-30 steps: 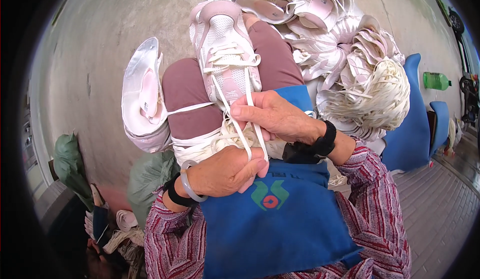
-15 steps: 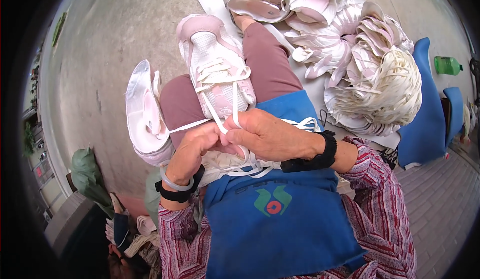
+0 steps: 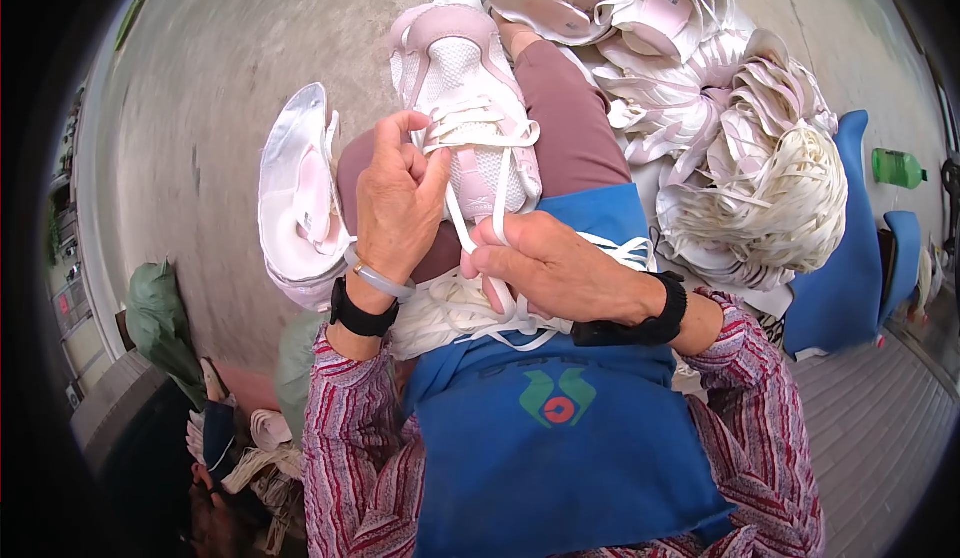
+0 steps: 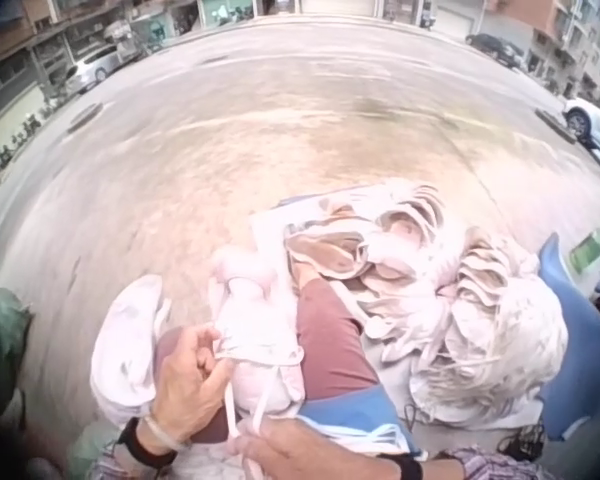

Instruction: Lacing several pairs of white athletic shoes.

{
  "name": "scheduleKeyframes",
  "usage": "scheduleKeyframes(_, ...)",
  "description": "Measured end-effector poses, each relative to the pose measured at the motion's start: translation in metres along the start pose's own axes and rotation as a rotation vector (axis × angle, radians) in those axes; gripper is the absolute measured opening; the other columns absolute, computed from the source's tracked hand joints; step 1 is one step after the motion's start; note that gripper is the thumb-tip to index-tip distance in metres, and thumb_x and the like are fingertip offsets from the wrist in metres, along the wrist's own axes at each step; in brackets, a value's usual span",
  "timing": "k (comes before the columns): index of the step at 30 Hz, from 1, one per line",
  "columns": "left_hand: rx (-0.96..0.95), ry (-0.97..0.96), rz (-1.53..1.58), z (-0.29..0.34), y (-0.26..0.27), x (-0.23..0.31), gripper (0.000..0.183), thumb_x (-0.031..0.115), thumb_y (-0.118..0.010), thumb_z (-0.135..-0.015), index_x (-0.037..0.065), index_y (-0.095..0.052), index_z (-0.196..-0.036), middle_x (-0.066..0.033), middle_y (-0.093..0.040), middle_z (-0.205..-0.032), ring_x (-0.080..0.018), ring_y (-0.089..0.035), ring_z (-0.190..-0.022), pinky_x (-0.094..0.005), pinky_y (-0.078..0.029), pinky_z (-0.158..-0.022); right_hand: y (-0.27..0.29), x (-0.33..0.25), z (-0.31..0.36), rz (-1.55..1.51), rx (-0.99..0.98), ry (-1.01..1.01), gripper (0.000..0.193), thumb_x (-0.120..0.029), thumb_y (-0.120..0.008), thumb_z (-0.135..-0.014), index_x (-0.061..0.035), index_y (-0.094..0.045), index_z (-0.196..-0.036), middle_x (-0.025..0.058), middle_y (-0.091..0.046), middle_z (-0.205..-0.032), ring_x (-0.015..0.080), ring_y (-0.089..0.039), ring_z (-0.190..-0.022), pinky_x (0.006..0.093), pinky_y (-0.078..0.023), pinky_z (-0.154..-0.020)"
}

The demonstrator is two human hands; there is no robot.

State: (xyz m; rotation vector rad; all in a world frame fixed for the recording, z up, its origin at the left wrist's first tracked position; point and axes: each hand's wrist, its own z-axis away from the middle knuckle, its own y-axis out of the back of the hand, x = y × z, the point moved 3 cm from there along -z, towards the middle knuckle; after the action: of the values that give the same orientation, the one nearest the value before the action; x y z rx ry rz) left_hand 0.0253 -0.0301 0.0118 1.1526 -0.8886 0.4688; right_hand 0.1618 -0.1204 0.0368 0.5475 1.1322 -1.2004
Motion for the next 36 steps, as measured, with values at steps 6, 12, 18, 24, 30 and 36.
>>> scheduleKeyframes(6, -0.001, -0.076, -0.051, -0.003, 0.003, -0.006, 0.01, 0.009, -0.061, -0.088, 0.003, -0.055, -0.094, -0.0106, -0.054, -0.059, -0.0207, -0.058, -0.054, -0.0336, -0.043, -0.052, -0.004, -0.007, 0.004, 0.012, -0.038, -0.012, 0.026, -0.014, -0.044, -0.092, 0.0055, -0.059, -0.084, 0.0131, -0.062, -0.065, 0.0281, -0.06, -0.061, 0.0373, -0.047, -0.06)
scheduleKeyframes(12, -0.235, 0.11, 0.176, -0.006, 0.009, -0.011, 0.01, 0.01, -0.054, -0.094, 0.001, -0.052, -0.096, 0.0007, -0.051, -0.061, -0.0053, -0.049, -0.051, -0.0217, -0.04, -0.045, -0.017, -0.015, 0.002, 0.148, -0.096, 0.05, 0.022, -0.012, -0.047, -0.093, 0.0048, -0.055, -0.081, 0.0152, -0.06, -0.063, 0.0311, -0.06, -0.06, 0.0392, -0.048, -0.06)
scheduleKeyframes(18, -0.332, 0.211, 0.31, -0.01, 0.013, -0.018, 0.012, 0.015, -0.05, -0.096, 0.003, -0.053, -0.094, 0.0019, -0.053, -0.07, -0.0043, -0.05, -0.055, -0.0186, -0.041, -0.045, -0.027, -0.023, 0.003, 0.123, -0.162, 0.009, 0.021, -0.011, -0.046, -0.093, 0.0055, -0.055, -0.084, 0.0144, -0.06, -0.062, 0.0287, -0.062, -0.059, 0.0387, -0.048, -0.057)
scheduleKeyframes(24, -0.346, 0.268, 0.334, -0.01, 0.014, -0.02, 0.011, 0.015, -0.049, -0.094, 0.005, -0.054, -0.093, 0.0029, -0.052, -0.07, -0.0042, -0.049, -0.056, -0.0186, -0.041, -0.048, -0.038, -0.021, 0.005, 0.152, -0.262, -0.01, 0.015, -0.008, -0.049, -0.089, 0.0055, -0.055, -0.087, 0.0136, -0.057, -0.064, 0.0273, -0.062, -0.058, 0.0386, -0.048, -0.055)
scheduleKeyframes(30, -0.311, 0.15, 0.23, -0.014, 0.015, -0.022, 0.014, 0.014, -0.047, -0.092, 0.002, -0.053, -0.091, -0.0017, -0.055, -0.069, -0.0084, -0.052, -0.055, -0.0223, -0.044, -0.049, -0.054, -0.019, 0.001, 0.4, -0.255, 0.337, 0.022, -0.017, -0.042, -0.096, 0.0014, -0.054, -0.091, 0.0078, -0.057, -0.062, 0.0245, -0.059, -0.057, 0.0354, -0.046, -0.055)
scheduleKeyframes(36, -0.307, 0.106, 0.184, -0.016, 0.016, -0.022, 0.013, 0.016, -0.049, -0.093, 0.004, -0.054, -0.092, 0.0005, -0.053, -0.069, -0.0056, -0.048, -0.054, -0.0199, -0.04, -0.048, -0.057, -0.028, 0.004, 0.327, -0.383, 0.301, 0.023, -0.02, -0.041, -0.099, -0.001, -0.054, -0.092, 0.0068, -0.056, -0.059, 0.0222, -0.059, -0.056, 0.0327, -0.046, -0.054)
